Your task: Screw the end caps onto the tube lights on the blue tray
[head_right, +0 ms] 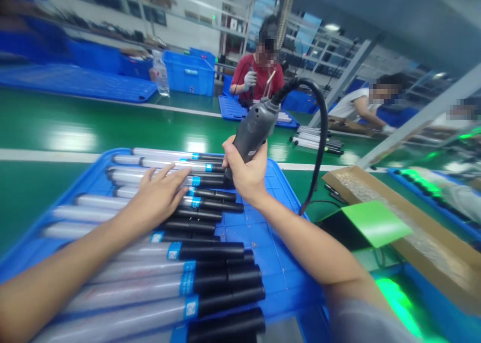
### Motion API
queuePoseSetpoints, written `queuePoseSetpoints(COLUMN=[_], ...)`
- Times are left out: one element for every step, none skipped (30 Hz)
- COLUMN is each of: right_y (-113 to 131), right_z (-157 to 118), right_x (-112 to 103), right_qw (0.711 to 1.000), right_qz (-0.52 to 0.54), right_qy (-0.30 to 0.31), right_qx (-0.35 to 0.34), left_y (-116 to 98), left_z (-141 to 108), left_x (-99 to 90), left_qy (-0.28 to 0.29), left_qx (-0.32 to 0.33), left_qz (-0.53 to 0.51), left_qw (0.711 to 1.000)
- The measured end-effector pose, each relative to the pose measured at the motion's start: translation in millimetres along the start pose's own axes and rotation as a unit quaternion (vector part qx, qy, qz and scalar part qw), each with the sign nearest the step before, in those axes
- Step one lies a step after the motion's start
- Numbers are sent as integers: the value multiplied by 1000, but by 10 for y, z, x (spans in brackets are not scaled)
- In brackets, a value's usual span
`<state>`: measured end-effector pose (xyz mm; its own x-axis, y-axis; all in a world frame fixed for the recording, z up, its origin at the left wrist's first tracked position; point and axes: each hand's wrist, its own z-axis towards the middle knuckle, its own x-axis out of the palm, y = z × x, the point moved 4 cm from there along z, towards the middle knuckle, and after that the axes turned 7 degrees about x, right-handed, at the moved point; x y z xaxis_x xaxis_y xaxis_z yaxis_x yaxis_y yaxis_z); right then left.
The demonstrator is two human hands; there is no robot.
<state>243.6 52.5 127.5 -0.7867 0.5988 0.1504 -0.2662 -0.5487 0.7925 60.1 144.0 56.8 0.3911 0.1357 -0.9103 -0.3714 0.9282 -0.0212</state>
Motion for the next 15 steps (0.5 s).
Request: queuePoseSetpoints(right_y=[-2,-4,-8,-14,-20,-26,-29,-31,-30,-28,-24,-22,-20,-20,-20], right_z=[6,8,8,6,2,-4,-9,-14,-17,-17,-15,-9,0,9,18], right_x=[-23,-36,-42,-39,-32,-23,-13,-3,7,15,23,29,34,36,37], right_qw=[1000,1000,1000,1000,1000,1000,1000,1000,1000,1000,1000,1000,1000,1000,1000], right_qz=[-3,-3,-1,-1,-2,-5,-8,-12,-14,-13,-9,-3,4,13,23], right_qy=[-6,-9,-8,-4,2,8,11,12,12,11,9,7,5,2,-1], right_qx=[-5,-9,-11,-11,-9,-7,-4,0,2,4,4,5,4,0,-7], left_y=[9,11,10,9,10,14,19,23,23,18,9,-5,-22,-43,-65], left_z=[1,1,2,3,5,9,13,18,22,26,27,26,24,19,12], left_x=[18,28,29,24,16,7,0,-6,-13,-21,-30,-40,-52,-62,-67], left_qy=[13,24,32,39,47,57,68,79,89,99,108,114,117,118,119], left_qx=[-4,-4,-4,-6,-10,-15,-19,-20,-18,-14,-10,-6,-4,1,7], left_qz=[7,16,28,41,54,63,67,67,63,55,45,37,33,32,37], left_qw=[1000,1000,999,998,997,996,995,994,994,993,993,993,993,992,992])
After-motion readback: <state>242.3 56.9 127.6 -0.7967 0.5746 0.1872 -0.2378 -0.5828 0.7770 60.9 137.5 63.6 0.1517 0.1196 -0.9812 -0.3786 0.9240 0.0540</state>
